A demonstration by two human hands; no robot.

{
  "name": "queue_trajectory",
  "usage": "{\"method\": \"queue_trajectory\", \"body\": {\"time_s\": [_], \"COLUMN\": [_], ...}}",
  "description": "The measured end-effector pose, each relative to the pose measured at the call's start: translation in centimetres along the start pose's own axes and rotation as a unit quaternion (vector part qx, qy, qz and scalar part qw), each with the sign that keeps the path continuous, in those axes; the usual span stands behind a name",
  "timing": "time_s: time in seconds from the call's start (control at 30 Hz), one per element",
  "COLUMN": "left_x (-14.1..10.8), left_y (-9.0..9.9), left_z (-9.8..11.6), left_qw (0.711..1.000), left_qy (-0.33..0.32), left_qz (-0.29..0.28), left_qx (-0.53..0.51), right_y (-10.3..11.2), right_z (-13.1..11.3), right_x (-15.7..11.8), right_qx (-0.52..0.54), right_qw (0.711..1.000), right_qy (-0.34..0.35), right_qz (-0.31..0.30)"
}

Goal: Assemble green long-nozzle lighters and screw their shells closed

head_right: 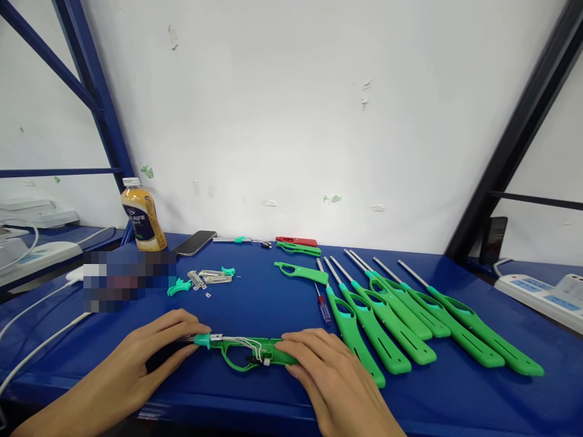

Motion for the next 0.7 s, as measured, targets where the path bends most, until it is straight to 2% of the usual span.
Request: {"method": "queue_trajectory", "body": {"time_s": [0.27,0.43,0.53,0.7], "left_x": [0.5,0.0,0.1,0.6], "left_y": [0.1,0.4,0.6,0.6], "left_z": [0.4,0.7,1.3,2.4], "left_qw": [0.998,0.999,0.998,0.997], "left_qy": [0.006,0.005,-0.007,-0.021], "left_qz": [-0.02,-0.037,-0.063,-0.073], "left_qx": [-0.051,-0.031,-0.016,-0.007], "right_y": [0.1,0.2,0.2,0.2], "right_z": [0.1,-0.1,-0.1,-0.2], "right_x": [0.1,0.2,0.2,0.2], "right_qx": [-0.011,-0.016,-0.024,-0.031], "right_qw": [1.0,1.0,0.999,0.999], "right_qy": [0.008,0.008,0.01,0.014], "right_qz": [-0.009,-0.019,-0.023,-0.02]}}
Point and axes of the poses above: each hand's wrist, its own x-axis towards the middle knuckle, its own y-axis out of the back of the hand, z = x × y, the point moved 3 cm from there along x, towards the middle knuckle, and after that the axes turned 12 degrees about z, right-handed, at the moved point
